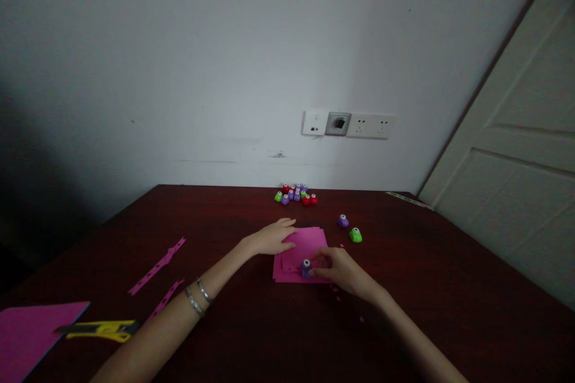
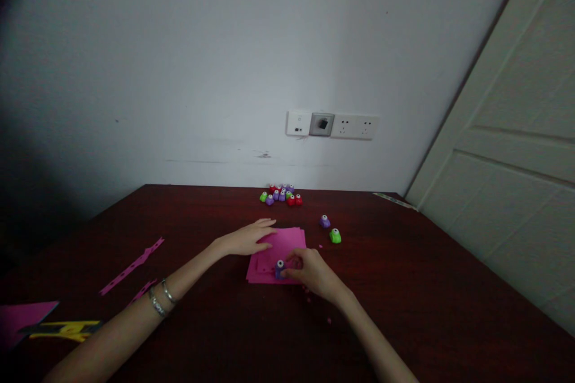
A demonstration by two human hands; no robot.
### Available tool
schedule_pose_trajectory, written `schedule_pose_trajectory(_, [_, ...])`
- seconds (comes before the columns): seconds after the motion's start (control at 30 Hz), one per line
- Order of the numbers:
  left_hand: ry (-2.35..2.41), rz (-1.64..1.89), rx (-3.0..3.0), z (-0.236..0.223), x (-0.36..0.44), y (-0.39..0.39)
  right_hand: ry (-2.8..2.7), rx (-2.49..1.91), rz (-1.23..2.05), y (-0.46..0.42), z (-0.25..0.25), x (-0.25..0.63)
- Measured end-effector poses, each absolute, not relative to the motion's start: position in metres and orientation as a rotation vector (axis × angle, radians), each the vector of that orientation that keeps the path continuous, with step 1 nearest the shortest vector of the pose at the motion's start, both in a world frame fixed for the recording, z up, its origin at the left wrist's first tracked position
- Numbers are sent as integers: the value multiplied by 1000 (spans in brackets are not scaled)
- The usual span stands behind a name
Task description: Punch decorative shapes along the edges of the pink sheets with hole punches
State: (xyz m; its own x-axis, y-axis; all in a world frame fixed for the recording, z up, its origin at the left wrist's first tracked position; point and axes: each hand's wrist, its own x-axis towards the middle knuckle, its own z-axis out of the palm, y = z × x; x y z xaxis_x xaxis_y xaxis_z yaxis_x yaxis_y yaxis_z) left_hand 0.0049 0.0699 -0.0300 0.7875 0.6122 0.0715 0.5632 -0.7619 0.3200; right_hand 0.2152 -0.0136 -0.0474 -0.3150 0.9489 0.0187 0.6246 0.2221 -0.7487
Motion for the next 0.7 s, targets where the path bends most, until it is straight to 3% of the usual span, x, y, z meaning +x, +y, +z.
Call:
schedule_pose_trajectory(0.13, [1100,410,2568,-22,5,71,-1861,-1537,1093,-10,-45,216])
schedule_pose_trajectory(0.27, [1000,262,2311,-16,6,69,-1780,-1568,1354,-6,-45,214])
schedule_pose_trajectory(0.7, [892,3,1972,-14,16,54,-1800,-1563,1443,5,-50,211])
